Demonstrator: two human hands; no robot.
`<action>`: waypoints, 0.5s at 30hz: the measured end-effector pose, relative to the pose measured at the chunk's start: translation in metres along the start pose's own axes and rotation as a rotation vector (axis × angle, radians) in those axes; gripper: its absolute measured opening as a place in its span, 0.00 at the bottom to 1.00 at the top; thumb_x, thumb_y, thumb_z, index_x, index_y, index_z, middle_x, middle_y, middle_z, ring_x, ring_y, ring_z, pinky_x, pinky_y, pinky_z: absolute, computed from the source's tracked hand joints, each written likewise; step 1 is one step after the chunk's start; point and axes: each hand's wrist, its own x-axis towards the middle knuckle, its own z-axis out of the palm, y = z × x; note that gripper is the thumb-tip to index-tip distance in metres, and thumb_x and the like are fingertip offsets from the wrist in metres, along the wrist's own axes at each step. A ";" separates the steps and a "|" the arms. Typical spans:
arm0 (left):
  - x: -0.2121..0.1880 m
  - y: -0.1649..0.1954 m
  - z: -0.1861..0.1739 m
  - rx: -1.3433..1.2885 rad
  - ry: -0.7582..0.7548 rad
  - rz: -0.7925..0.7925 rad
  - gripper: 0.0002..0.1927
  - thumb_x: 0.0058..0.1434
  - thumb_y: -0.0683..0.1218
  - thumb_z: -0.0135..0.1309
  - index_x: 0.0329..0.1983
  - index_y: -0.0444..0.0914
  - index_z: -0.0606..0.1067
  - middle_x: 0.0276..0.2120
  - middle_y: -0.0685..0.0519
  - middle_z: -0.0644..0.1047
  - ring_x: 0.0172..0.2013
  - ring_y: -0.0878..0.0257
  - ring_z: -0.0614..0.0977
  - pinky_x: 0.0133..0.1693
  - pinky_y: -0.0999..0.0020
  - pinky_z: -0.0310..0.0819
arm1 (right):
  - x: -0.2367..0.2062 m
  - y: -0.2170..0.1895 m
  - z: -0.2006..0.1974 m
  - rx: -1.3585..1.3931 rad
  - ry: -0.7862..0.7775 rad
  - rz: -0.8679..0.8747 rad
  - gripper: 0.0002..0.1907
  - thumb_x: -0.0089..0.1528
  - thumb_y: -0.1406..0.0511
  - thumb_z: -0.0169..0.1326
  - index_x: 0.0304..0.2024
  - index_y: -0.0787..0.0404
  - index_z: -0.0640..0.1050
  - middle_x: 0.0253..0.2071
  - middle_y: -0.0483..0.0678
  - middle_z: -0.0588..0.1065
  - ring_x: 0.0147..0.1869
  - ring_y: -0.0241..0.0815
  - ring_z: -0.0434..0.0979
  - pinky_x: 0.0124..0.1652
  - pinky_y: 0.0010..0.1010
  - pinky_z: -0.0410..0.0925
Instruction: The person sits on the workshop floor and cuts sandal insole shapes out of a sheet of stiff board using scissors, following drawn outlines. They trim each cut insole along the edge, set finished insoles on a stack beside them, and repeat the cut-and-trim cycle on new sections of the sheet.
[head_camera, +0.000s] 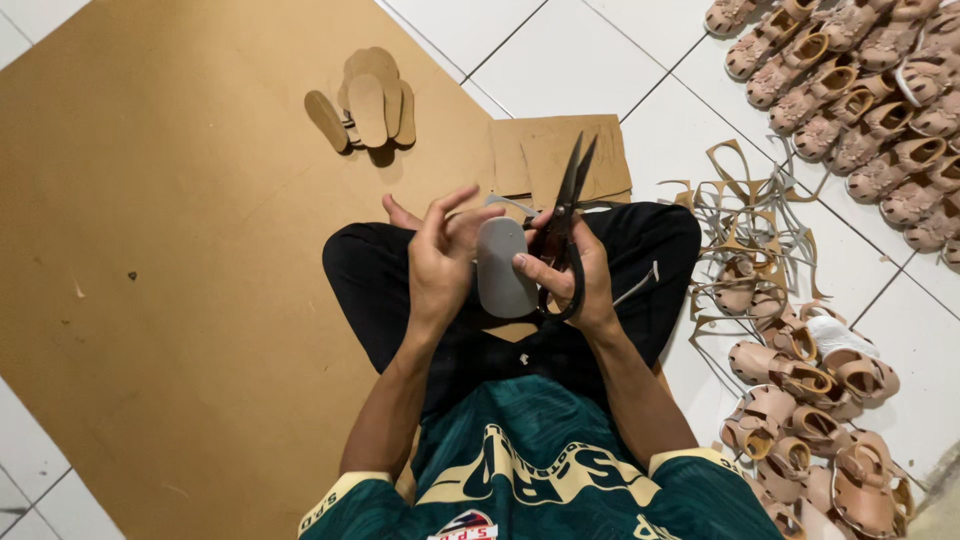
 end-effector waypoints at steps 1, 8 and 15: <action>0.001 0.001 0.000 0.109 -0.036 -0.001 0.16 0.73 0.44 0.53 0.61 0.32 0.72 0.45 0.48 0.85 0.44 0.63 0.86 0.50 0.73 0.79 | 0.000 0.001 0.000 -0.005 0.006 0.001 0.24 0.59 0.71 0.67 0.53 0.63 0.70 0.42 0.45 0.76 0.43 0.32 0.75 0.44 0.23 0.70; 0.017 0.004 -0.015 0.072 0.069 0.044 0.19 0.70 0.46 0.55 0.57 0.29 0.69 0.43 0.45 0.82 0.43 0.59 0.85 0.48 0.63 0.78 | -0.002 0.005 -0.003 -0.070 0.014 -0.016 0.22 0.59 0.71 0.66 0.52 0.62 0.71 0.42 0.44 0.77 0.46 0.31 0.77 0.47 0.24 0.72; 0.018 -0.029 -0.037 -0.106 0.289 0.078 0.18 0.79 0.53 0.54 0.45 0.31 0.71 0.35 0.48 0.82 0.40 0.59 0.85 0.62 0.53 0.83 | -0.002 0.014 -0.004 -0.077 0.018 -0.042 0.21 0.59 0.73 0.65 0.51 0.61 0.70 0.41 0.44 0.77 0.44 0.32 0.76 0.45 0.25 0.72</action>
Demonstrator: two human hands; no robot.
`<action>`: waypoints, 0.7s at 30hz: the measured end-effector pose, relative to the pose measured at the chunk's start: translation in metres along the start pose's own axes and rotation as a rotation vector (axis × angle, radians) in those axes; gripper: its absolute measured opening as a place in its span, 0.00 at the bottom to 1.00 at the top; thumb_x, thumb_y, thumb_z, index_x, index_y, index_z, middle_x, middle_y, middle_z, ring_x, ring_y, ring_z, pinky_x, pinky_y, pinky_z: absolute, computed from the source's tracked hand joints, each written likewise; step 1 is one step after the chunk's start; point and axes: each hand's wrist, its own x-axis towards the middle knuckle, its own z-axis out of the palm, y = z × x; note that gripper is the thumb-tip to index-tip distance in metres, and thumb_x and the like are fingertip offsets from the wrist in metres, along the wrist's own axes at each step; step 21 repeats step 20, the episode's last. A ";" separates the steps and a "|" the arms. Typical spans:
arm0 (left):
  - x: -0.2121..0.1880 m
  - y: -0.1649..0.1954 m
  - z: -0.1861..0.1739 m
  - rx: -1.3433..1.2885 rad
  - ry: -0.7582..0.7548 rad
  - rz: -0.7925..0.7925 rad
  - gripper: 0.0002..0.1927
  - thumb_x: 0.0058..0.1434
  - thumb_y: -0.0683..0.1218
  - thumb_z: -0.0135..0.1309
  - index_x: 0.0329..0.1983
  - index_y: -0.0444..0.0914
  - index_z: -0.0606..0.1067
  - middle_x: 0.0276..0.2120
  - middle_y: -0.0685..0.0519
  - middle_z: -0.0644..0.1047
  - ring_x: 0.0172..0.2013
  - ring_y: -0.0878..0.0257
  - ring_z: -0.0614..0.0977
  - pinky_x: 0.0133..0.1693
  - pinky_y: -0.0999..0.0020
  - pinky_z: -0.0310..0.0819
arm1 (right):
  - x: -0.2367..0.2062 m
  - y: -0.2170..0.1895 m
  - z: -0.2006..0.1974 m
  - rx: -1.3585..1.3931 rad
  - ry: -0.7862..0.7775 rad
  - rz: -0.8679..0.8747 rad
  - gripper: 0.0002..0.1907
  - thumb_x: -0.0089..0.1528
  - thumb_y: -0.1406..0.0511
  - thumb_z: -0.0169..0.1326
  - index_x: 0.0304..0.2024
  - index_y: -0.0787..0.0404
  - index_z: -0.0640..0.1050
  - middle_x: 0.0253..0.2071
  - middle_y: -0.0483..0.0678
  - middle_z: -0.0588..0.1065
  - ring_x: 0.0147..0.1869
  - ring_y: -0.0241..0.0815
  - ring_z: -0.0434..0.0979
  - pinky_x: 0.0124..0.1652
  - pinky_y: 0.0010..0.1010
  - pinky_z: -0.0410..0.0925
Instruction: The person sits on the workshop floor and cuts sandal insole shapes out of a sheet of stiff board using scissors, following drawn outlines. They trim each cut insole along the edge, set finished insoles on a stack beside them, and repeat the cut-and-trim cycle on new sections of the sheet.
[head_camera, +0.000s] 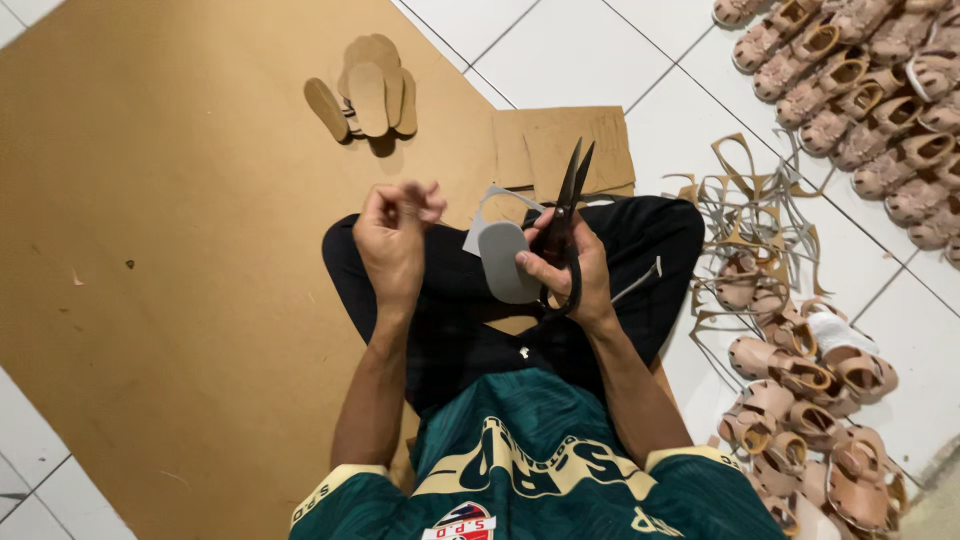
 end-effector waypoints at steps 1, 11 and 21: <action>-0.004 -0.007 0.000 0.270 -0.109 -0.163 0.19 0.77 0.55 0.53 0.47 0.32 0.75 0.34 0.49 0.82 0.38 0.61 0.86 0.55 0.55 0.83 | 0.000 0.001 -0.001 0.013 0.016 -0.009 0.21 0.60 0.73 0.65 0.51 0.62 0.70 0.41 0.44 0.76 0.45 0.31 0.76 0.46 0.26 0.72; -0.030 -0.052 -0.008 -0.503 -0.222 -0.630 0.21 0.70 0.42 0.58 0.64 0.31 0.72 0.41 0.50 0.76 0.38 0.64 0.79 0.38 0.72 0.76 | 0.010 0.009 -0.007 -0.725 0.007 -0.722 0.19 0.55 0.76 0.66 0.44 0.61 0.73 0.44 0.50 0.79 0.55 0.47 0.79 0.56 0.38 0.71; 0.126 0.014 -0.040 0.155 -0.016 -0.059 0.20 0.67 0.36 0.57 0.62 0.27 0.74 0.42 0.46 0.82 0.39 0.62 0.84 0.44 0.63 0.84 | -0.023 0.042 -0.022 -0.357 0.214 -0.097 0.16 0.60 0.73 0.65 0.47 0.64 0.74 0.40 0.48 0.80 0.41 0.35 0.80 0.43 0.28 0.74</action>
